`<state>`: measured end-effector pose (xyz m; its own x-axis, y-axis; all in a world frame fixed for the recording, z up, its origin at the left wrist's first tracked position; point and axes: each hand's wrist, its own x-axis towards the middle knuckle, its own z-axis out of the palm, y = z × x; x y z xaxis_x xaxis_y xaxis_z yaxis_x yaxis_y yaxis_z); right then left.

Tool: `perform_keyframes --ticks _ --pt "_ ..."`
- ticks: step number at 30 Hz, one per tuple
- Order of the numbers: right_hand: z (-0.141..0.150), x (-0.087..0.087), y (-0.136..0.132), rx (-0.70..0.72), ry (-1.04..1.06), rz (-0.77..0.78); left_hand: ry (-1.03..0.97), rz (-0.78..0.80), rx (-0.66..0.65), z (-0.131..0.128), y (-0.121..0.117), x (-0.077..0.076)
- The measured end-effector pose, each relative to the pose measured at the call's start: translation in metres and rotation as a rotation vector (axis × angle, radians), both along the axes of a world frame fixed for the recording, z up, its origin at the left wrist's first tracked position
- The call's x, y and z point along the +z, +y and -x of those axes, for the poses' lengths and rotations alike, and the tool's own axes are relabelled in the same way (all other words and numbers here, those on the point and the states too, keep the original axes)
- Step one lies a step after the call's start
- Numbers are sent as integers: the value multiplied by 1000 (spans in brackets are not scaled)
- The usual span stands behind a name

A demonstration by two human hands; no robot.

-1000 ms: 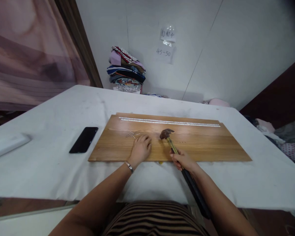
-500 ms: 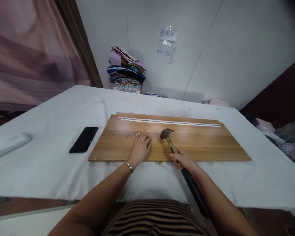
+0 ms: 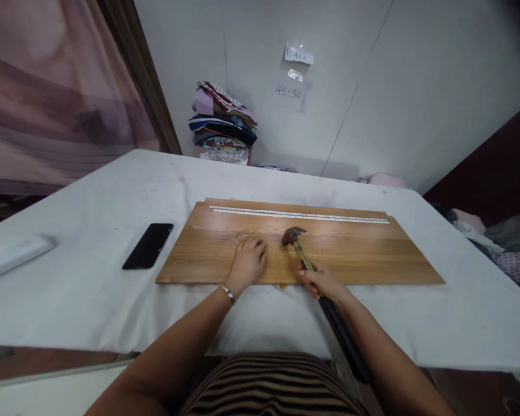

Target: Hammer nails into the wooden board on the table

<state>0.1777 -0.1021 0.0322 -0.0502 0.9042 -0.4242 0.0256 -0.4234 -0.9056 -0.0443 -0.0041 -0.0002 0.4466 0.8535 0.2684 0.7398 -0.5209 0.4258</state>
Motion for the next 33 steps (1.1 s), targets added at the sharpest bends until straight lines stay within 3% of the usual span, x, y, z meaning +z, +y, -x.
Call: perform_keyframes --ticks 6,14,33 --pt "0 7 -5 -10 -7 4 2 -9 -3 0 0 1" --pt "1 -1 0 -9 4 2 -11 0 -15 1 0 0" --pt "1 4 -1 -5 -2 5 -1 15 -16 1 0 2"
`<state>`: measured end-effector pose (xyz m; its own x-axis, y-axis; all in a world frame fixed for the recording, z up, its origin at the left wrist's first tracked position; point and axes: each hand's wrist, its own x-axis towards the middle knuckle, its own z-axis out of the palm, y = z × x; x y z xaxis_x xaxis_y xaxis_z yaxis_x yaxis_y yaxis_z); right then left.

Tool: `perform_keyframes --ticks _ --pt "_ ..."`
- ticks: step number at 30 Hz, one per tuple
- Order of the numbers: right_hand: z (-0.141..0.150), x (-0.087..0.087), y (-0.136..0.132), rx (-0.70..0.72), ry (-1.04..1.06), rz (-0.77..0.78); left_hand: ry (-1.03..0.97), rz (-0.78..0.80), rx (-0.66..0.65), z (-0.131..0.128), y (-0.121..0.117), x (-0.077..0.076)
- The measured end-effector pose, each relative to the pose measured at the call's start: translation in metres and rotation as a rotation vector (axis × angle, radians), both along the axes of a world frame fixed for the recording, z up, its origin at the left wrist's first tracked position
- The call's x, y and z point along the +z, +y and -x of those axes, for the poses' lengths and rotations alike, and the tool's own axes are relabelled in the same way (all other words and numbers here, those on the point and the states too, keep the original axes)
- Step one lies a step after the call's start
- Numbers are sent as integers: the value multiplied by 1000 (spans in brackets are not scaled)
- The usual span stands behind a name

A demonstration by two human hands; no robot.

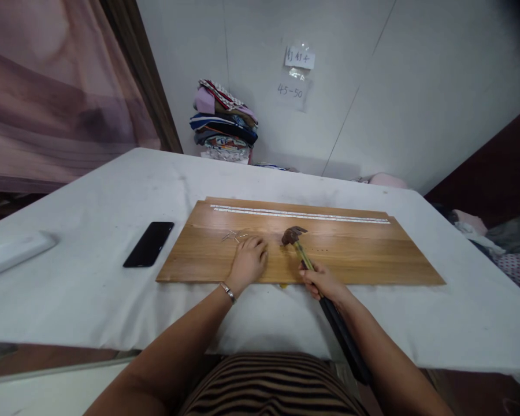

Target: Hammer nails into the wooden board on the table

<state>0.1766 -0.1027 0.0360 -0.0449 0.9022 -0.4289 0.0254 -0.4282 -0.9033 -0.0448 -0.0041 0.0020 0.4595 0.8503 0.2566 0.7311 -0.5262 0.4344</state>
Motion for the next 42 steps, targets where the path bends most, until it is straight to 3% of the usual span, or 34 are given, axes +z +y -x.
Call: perform_keyframes --ticks 42 --pt "0 2 -1 8 -12 8 7 -1 5 0 0 -1"
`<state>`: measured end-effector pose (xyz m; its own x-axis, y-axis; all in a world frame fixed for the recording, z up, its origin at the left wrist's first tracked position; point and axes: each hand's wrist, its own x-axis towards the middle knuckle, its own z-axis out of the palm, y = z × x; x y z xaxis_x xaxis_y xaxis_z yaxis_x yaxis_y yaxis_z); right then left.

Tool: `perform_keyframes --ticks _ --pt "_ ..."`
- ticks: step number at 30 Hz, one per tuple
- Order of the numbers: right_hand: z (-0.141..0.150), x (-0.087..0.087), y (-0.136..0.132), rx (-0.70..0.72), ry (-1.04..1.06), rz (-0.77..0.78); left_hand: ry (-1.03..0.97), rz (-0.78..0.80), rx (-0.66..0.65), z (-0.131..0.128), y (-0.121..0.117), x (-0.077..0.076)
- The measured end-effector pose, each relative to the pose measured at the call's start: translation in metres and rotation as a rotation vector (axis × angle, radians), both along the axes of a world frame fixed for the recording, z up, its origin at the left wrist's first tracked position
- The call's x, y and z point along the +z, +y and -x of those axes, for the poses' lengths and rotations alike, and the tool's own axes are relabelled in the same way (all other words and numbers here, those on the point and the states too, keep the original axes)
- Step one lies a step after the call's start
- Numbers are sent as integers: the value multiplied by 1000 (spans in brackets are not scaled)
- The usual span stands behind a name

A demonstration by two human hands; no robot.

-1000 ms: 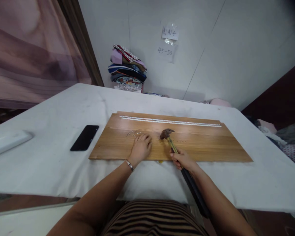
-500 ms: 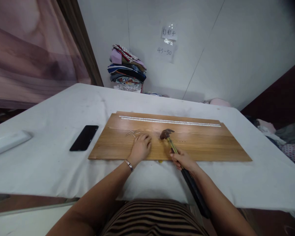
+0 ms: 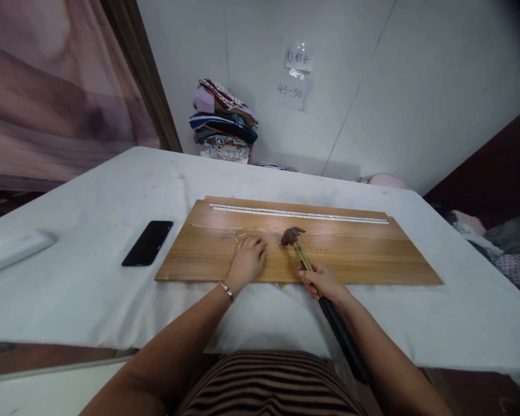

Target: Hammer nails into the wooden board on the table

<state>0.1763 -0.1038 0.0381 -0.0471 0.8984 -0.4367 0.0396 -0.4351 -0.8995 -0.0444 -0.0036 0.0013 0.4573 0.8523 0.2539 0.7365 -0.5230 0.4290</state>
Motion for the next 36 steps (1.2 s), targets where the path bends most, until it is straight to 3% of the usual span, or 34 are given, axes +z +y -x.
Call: perform_keyframes --ticks 12,19,36 --pt "-1 2 1 -9 -2 -20 -9 1 -5 0 0 -1" --pt "-3 -9 3 -9 6 -12 -20 14 -8 -1 1 -4" --pt "-3 -8 3 -9 -12 -8 -28 29 -3 0 -4 8"
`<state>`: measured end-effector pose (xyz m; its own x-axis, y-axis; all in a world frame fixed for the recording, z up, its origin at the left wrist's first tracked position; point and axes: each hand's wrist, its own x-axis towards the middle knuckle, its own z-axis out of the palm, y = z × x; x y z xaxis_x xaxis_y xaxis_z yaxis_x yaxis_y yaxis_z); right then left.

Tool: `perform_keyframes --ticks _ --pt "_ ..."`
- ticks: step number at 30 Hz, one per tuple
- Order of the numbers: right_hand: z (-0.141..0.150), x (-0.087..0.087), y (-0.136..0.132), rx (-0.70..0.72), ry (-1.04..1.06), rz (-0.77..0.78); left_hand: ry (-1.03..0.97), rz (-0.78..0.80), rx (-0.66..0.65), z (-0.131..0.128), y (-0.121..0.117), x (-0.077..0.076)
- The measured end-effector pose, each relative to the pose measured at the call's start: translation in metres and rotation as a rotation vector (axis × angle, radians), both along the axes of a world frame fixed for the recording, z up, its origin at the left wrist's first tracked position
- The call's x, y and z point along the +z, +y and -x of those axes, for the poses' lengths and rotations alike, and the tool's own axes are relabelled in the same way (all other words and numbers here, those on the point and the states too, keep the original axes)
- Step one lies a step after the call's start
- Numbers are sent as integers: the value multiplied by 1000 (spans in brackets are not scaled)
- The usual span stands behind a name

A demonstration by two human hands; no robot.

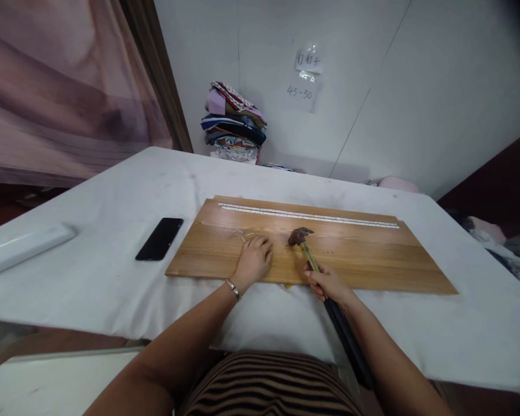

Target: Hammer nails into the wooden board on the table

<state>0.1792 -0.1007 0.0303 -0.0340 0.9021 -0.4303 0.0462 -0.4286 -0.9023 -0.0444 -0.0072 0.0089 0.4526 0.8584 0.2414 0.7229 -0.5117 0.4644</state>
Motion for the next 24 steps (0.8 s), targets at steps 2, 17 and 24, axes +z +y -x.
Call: perform_keyframes --ticks 2,17,24 --pt "-1 -1 1 -7 -1 -5 -4 -5 -3 0 0 -1" --pt "2 3 0 -8 24 -14 24 5 1 1 2 -2" --pt "0 8 -4 -1 49 -10 -16 -18 1 1 2 -4"
